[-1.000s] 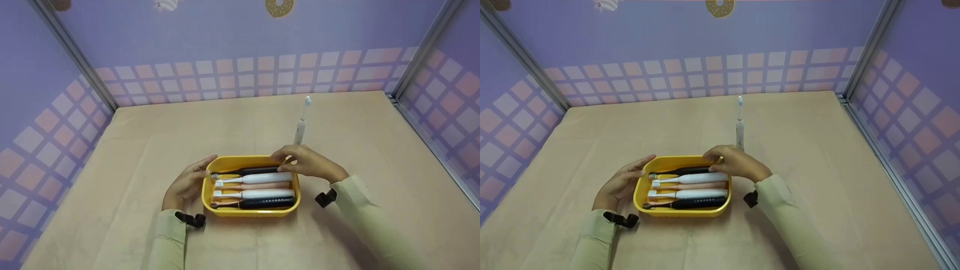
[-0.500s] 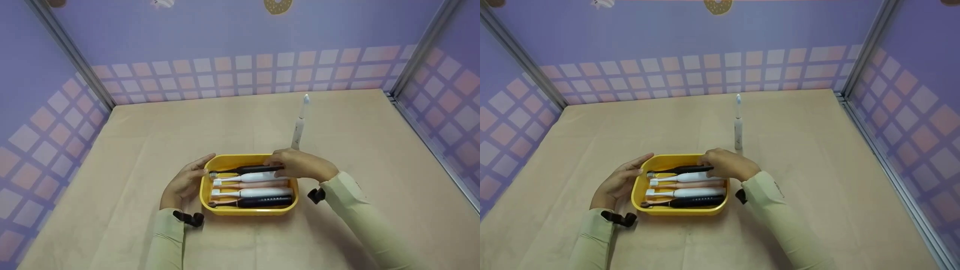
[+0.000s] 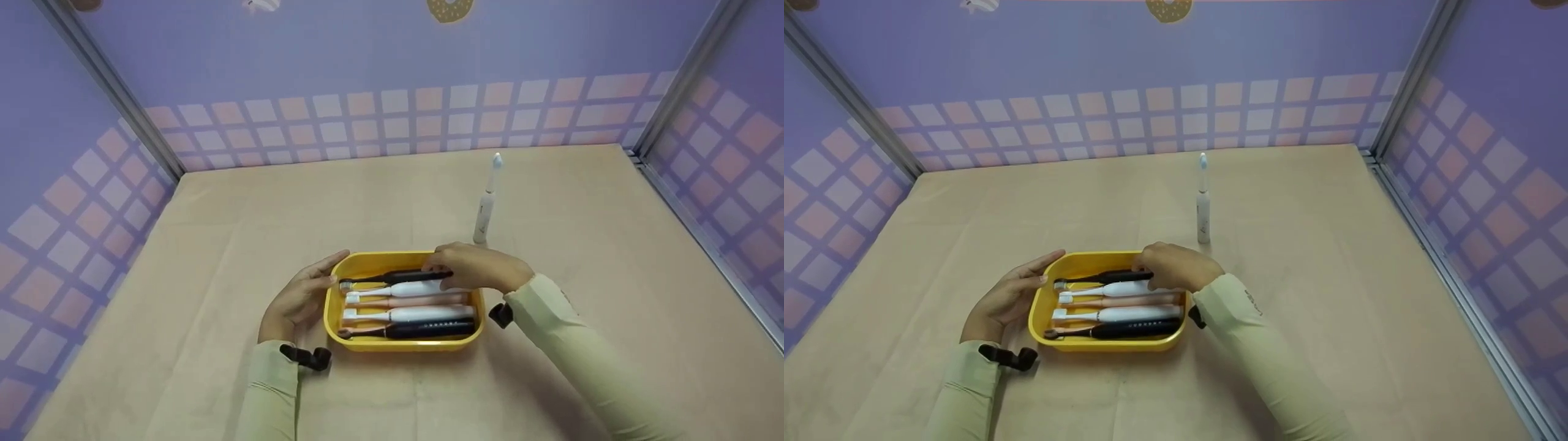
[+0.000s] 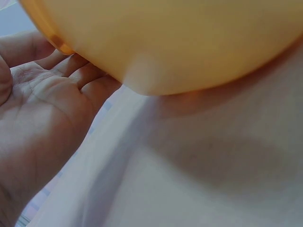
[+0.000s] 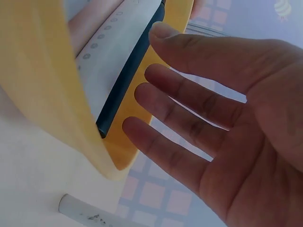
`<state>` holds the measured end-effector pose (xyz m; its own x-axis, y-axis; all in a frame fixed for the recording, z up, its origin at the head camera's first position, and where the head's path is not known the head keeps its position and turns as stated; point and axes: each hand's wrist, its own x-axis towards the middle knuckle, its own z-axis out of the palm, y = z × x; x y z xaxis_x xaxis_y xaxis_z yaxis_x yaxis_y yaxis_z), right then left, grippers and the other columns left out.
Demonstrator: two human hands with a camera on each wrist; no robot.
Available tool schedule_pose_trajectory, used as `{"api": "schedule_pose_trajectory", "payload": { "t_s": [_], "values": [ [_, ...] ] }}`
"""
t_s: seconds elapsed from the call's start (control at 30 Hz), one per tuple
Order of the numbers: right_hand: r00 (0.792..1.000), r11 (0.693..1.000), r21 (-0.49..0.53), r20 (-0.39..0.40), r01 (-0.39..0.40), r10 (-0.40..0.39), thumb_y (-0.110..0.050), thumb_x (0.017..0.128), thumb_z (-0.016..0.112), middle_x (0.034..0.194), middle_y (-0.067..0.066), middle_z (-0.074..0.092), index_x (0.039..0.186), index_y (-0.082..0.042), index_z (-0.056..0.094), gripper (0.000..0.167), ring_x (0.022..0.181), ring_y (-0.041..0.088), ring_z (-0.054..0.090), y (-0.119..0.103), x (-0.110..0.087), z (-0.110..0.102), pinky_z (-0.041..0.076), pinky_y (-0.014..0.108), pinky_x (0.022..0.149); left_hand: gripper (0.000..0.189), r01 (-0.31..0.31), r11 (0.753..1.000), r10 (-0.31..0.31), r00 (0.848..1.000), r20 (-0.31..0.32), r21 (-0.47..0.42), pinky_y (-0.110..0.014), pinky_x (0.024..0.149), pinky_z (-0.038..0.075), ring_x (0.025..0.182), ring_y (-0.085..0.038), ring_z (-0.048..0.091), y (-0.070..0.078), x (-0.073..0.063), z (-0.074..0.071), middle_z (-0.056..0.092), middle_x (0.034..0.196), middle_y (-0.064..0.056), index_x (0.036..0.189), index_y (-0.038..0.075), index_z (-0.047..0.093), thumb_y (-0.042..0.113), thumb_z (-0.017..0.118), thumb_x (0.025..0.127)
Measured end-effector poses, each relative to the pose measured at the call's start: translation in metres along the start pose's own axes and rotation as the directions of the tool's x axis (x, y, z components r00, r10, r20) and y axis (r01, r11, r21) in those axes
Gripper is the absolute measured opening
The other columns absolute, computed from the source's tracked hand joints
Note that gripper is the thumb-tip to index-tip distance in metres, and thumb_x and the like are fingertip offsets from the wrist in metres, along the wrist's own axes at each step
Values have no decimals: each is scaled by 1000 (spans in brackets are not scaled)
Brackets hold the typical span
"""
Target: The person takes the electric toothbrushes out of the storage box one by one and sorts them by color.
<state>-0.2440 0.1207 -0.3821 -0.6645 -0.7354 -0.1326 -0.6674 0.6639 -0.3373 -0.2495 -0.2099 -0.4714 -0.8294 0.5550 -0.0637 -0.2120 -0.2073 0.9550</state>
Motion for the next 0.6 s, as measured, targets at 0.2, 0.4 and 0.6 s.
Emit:
{"api": "schedule_pose_trajectory", "payload": {
  "t_s": [0.2,0.4,0.6],
  "values": [
    [999,999,-11,28,-30,30,-7,85,72,107,9,67,119,-5,67,35,97,21,60,0,5,0,53,37,89,59,6,1000,-6,1000,5,-2,-30,105,45,129,-17,47,0,1,-1,33,154,-12,153,2,18,-2,40,98],
    [999,1000,-14,34,-26,27,-4,85,70,104,9,66,117,-4,68,33,94,21,58,0,10,3,52,37,88,59,3,1000,-3,1000,15,2,-30,105,45,130,-16,47,-1,0,-3,31,155,-12,153,2,16,-2,38,98],
    [1000,1000,-14,20,-14,14,0,84,68,105,10,67,115,-4,69,31,94,22,59,-1,13,5,52,37,88,61,0,1000,-1,1000,18,8,-30,104,45,130,-15,47,0,1,-3,31,155,-12,154,2,15,-2,39,98]
  ]
}}
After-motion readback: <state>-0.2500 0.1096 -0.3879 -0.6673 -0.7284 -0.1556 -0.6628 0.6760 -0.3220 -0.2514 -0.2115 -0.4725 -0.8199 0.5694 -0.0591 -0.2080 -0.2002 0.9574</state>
